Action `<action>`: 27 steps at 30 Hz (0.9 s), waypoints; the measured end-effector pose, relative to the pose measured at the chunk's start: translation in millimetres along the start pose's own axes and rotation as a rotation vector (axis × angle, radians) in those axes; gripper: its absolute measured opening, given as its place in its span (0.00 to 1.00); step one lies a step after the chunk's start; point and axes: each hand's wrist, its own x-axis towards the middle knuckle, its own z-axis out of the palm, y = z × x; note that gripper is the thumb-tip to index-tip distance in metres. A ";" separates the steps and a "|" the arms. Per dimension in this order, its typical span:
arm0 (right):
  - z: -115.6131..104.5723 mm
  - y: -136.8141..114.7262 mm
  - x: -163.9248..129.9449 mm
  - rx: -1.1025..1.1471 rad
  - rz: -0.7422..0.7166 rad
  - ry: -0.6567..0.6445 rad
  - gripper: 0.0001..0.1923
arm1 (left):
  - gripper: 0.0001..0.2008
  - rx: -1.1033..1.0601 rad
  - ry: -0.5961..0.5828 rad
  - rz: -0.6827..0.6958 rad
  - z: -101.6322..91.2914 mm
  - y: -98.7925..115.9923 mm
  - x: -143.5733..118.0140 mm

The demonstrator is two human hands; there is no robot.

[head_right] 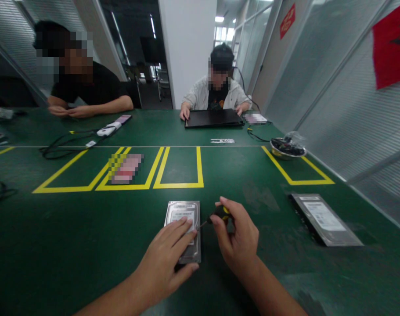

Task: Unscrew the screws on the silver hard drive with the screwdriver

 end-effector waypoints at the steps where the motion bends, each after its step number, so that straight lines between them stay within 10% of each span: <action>1: 0.2 0.3 0.6 0.002 -0.011 0.006 0.16 | 0.30 0.003 0.001 0.003 0.2 -0.3 -0.1; 27: -4.5 -8.1 13.5 0.125 -0.286 -0.194 0.24 | 0.32 -0.012 -0.016 -0.007 1.2 -1.5 -1.0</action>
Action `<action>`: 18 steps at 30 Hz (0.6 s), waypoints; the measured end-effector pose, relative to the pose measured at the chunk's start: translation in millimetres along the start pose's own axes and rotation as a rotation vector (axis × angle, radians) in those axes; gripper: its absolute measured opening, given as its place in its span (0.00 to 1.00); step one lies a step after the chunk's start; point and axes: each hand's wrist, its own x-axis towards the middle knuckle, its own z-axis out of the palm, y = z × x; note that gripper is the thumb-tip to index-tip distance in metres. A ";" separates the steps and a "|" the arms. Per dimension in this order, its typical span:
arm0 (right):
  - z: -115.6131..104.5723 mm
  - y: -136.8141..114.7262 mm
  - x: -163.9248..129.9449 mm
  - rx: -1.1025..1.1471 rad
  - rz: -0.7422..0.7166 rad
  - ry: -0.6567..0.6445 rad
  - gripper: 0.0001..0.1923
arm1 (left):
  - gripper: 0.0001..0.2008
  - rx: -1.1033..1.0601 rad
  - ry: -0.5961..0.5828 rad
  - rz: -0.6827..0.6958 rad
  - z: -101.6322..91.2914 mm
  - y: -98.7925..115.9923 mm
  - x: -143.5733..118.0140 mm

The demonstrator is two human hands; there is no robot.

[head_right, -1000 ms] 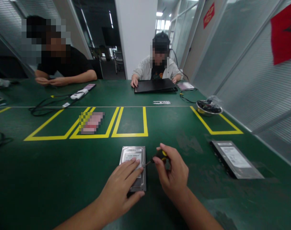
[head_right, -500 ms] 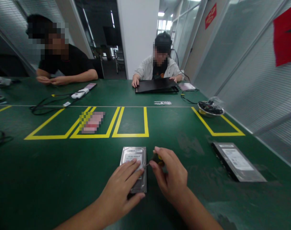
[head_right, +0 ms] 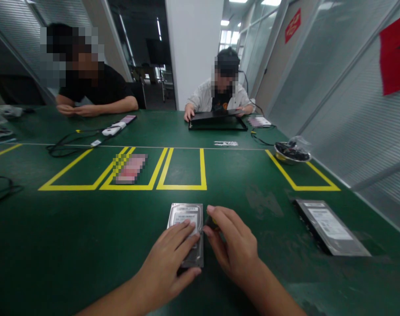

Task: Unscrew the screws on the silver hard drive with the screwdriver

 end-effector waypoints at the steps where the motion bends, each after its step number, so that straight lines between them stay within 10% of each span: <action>1: -0.4 -0.5 1.1 0.003 -0.003 -0.012 0.24 | 0.32 -0.002 -0.006 -0.003 -0.3 0.1 0.1; 18: -4.1 -24.9 25.0 -0.020 0.071 -0.163 0.16 | 0.33 -0.052 -0.007 -0.021 -0.7 2.1 0.7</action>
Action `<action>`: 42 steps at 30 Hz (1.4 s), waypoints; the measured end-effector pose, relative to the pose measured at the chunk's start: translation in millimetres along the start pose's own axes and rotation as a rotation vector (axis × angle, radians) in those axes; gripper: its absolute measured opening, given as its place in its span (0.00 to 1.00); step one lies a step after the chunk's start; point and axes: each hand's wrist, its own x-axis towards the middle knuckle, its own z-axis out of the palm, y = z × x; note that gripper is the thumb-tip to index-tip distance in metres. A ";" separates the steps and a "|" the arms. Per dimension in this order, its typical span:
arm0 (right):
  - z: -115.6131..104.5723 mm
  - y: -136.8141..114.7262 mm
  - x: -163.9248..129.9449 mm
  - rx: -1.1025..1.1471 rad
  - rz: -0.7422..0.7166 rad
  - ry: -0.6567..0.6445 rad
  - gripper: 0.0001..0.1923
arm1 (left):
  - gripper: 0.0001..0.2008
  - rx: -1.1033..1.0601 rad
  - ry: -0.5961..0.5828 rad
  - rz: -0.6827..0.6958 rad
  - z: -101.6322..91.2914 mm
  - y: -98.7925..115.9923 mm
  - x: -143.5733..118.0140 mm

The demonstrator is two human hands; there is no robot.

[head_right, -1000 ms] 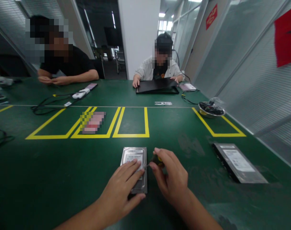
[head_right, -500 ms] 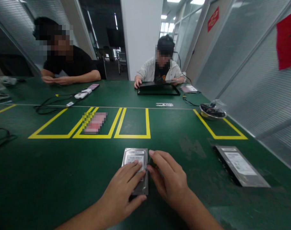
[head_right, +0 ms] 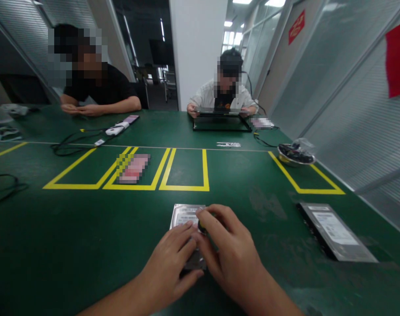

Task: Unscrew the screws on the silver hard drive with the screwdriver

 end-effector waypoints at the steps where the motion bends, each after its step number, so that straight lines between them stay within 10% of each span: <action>1: 0.6 -0.4 0.2 -0.020 0.003 0.011 0.15 | 0.33 -0.003 -0.006 -0.003 -0.7 0.5 0.2; 42: 1.5 7.8 8.7 0.121 0.071 0.096 0.14 | 0.32 0.048 0.002 0.021 -0.9 0.4 -0.9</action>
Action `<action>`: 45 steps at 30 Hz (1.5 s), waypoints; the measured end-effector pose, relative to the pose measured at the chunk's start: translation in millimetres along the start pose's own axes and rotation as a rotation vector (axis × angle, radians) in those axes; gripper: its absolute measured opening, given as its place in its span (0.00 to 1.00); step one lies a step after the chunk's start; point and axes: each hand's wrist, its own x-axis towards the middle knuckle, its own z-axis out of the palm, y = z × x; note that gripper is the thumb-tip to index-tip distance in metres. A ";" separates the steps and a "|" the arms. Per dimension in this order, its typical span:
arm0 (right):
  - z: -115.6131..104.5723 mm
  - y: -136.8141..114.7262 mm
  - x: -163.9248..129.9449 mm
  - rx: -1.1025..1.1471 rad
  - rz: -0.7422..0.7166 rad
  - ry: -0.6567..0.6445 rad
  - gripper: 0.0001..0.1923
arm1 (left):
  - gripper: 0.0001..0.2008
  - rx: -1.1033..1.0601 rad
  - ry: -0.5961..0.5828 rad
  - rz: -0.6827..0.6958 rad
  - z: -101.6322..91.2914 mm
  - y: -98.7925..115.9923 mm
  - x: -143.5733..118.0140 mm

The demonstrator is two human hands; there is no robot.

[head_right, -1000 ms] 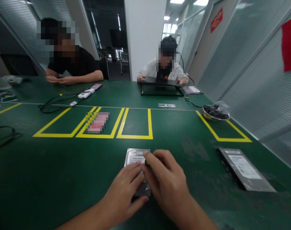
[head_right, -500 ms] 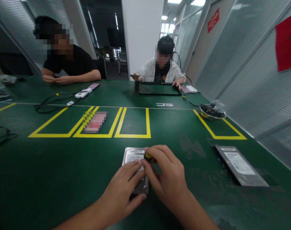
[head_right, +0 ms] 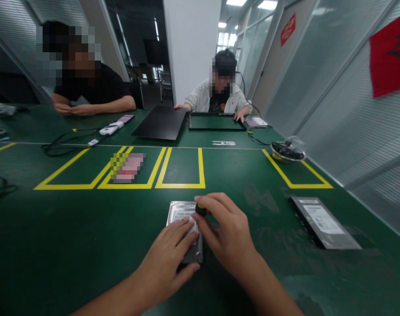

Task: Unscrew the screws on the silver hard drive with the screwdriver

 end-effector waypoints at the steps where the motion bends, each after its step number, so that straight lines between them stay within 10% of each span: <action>1: -0.7 0.1 0.0 -0.002 -0.003 -0.005 0.14 | 0.32 0.003 -0.003 0.000 -0.4 0.4 0.1; 45: -7.6 4.1 -1.6 0.007 -0.003 -0.066 0.13 | 0.34 0.045 -0.062 0.017 -12.1 -1.5 11.4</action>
